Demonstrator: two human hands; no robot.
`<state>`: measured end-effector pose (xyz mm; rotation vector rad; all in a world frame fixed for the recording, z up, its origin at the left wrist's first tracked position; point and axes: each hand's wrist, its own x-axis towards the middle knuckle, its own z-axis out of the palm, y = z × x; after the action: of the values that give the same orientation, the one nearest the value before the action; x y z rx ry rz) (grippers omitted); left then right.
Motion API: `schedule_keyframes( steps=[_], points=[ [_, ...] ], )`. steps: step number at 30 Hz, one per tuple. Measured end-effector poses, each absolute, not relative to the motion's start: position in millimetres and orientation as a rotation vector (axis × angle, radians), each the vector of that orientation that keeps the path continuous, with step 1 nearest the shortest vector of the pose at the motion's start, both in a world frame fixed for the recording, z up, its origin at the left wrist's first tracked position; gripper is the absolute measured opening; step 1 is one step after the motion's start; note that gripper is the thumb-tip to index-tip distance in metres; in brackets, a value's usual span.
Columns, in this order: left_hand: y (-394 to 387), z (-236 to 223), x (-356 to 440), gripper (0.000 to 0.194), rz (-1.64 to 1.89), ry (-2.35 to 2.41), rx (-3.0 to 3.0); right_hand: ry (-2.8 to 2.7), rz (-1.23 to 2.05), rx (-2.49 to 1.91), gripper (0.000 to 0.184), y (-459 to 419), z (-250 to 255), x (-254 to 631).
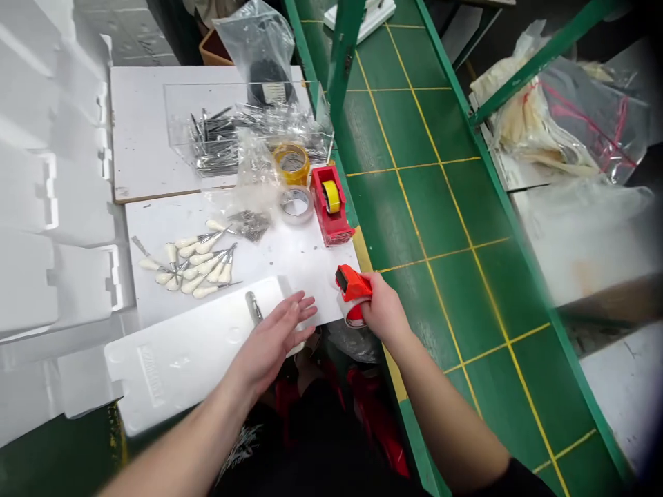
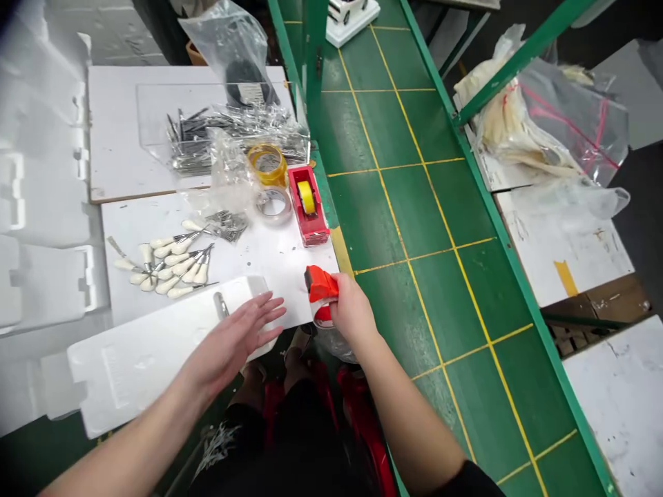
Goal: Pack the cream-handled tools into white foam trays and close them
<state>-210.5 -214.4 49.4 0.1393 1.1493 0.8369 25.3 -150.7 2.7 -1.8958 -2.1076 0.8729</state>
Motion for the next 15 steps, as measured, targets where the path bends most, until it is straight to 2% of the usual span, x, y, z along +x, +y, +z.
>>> schedule_keyframes(
  steps=[3, 5, 8, 15],
  points=[
    [-180, 60, -187, 0.05, 0.761, 0.957, 0.059, -2.153, 0.344, -1.554, 0.05, -164, 35, 50],
    [-174, 67, -173, 0.052, 0.724, 0.886, 0.092, -2.176, 0.114, -1.458, 0.06, -167, 46, 63],
    [-174, 72, -153, 0.045, 0.715, 0.868, 0.195, -2.212, -0.027, -1.448, 0.069, -168, 50, 75],
    [-172, 51, -130, 0.035, 0.709, 0.998, 0.299, -2.295, -0.11, -1.475, 0.068, -177, 39, 83]
  ],
)
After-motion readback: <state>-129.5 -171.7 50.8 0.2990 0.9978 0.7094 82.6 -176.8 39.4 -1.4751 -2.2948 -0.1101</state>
